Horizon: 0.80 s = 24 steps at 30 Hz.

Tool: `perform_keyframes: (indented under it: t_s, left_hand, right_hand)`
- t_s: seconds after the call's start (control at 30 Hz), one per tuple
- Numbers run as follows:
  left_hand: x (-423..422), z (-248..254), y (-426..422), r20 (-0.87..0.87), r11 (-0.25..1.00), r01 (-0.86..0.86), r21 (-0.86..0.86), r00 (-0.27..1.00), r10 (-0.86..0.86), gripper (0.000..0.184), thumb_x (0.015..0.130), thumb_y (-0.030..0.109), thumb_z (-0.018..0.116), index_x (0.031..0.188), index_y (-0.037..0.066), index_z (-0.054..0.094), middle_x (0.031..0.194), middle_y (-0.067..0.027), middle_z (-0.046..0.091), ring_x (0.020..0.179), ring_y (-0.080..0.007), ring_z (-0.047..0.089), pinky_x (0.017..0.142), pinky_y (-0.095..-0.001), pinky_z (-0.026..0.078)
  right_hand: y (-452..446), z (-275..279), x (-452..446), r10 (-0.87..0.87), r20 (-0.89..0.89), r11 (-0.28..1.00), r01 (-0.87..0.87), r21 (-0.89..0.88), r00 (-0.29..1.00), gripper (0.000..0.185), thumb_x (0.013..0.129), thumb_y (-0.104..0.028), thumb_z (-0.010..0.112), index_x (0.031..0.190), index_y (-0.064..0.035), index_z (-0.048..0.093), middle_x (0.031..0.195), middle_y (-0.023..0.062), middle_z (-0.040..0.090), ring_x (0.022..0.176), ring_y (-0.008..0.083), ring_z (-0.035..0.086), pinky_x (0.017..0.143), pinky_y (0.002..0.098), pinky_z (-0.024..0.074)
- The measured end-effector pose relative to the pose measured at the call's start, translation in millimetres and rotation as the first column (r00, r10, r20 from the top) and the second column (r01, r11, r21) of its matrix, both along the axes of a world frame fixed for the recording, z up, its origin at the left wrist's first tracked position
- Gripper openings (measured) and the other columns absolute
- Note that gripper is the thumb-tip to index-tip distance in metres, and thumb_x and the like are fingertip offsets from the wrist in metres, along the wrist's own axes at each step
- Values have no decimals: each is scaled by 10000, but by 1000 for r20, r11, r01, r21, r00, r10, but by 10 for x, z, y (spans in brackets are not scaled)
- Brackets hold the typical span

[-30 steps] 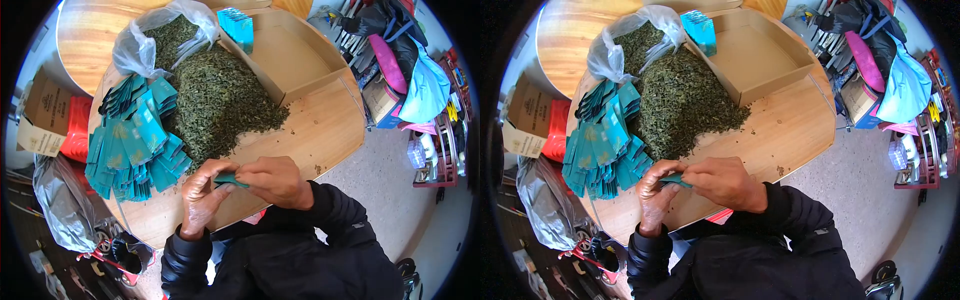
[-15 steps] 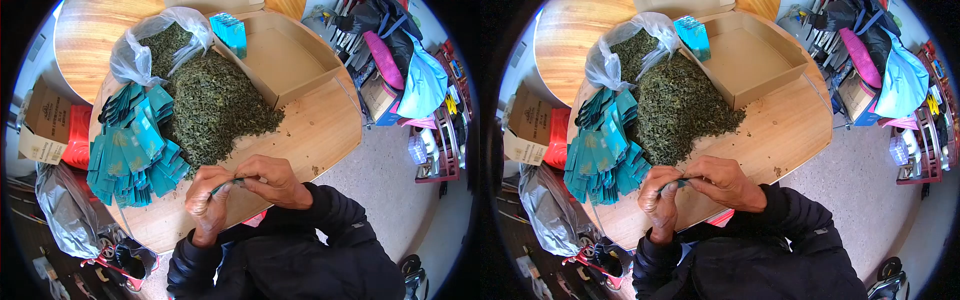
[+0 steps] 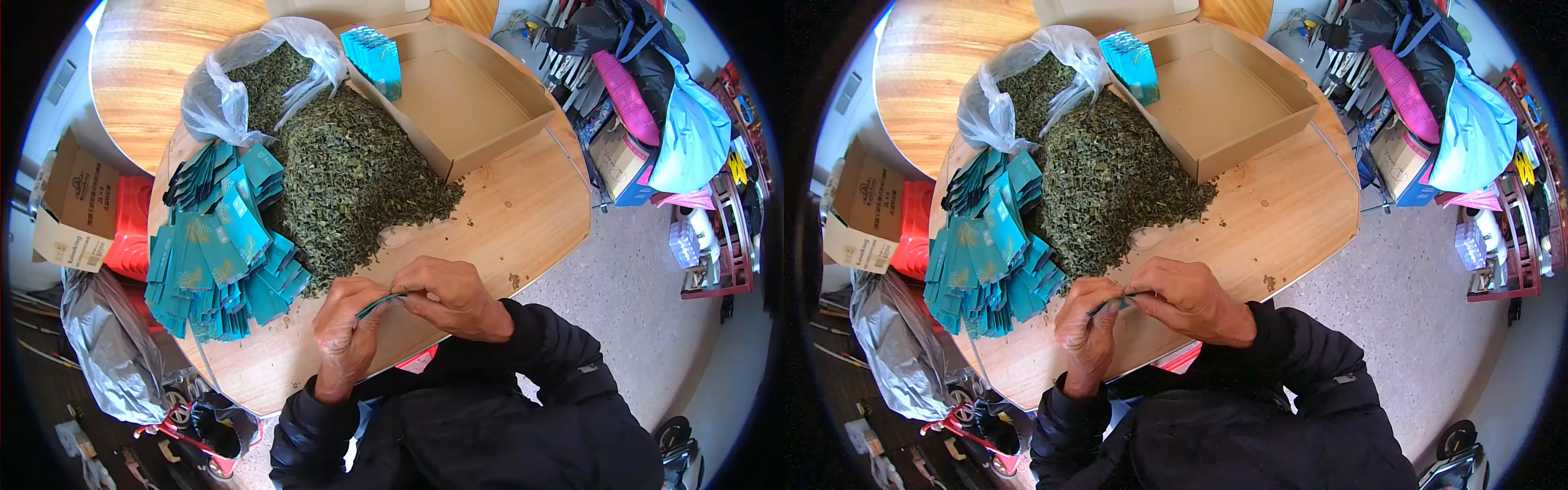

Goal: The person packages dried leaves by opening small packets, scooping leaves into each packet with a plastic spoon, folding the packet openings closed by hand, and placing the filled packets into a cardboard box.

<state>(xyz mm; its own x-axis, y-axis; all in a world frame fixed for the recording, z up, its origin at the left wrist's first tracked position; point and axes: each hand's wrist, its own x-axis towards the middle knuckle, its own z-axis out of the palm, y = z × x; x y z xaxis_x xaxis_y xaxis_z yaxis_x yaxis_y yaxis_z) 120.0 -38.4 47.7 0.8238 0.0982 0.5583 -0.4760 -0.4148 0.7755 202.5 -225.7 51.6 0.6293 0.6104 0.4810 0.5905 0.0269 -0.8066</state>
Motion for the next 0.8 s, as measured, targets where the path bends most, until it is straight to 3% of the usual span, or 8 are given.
perform_keyframes:
  t_s: [0.2,0.4,0.47,0.57,0.7,0.8]
  left_hand:
    - [59,12,48,-46,994,73,-83,996,-77,235,842,-70,792,1053,8,721,1026,-139,732,940,-291,706,829,-361,568]
    - [80,-60,82,-7,998,62,21,998,-62,248,806,-88,807,1022,3,729,1010,-129,742,942,-288,711,836,-365,571]
    - [76,-53,89,-57,998,58,18,997,-56,256,806,-98,800,1029,7,730,1011,-132,741,950,-291,715,842,-363,571]
    - [62,-47,76,-132,996,39,-77,990,-49,268,802,-115,789,1032,11,734,1012,-132,738,949,-287,715,842,-364,570]
    - [77,-10,109,-65,996,65,-55,996,-69,263,802,-124,781,1025,9,736,1016,-132,734,943,-282,709,836,-368,568]
    - [69,-64,149,-150,997,49,-62,987,-57,239,810,-114,781,1012,6,736,1019,-129,732,943,-285,705,839,-377,567]
  right_hand:
    - [-46,89,-24,-56,180,998,59,-10,982,252,855,9,769,1087,-41,685,987,117,696,873,315,709,725,371,569]
    - [-8,-35,4,-37,67,999,38,-14,997,252,862,13,763,1095,-34,681,983,123,688,875,317,702,727,375,566]
    - [-25,-26,30,-15,-8,998,14,-59,1000,326,806,90,764,1099,-35,695,1023,114,720,891,289,711,745,358,573]
    - [-49,1,46,-10,20,999,10,-35,1000,322,812,91,762,1100,-35,695,1037,115,720,905,286,714,759,358,572]
    - [-22,53,52,-5,46,1000,6,-23,999,321,819,92,759,1107,-34,696,1040,119,721,918,286,716,771,356,570]
    - [1,-14,74,28,0,997,-28,-76,1000,325,820,91,762,1113,-34,699,1036,123,723,920,286,721,769,358,574]
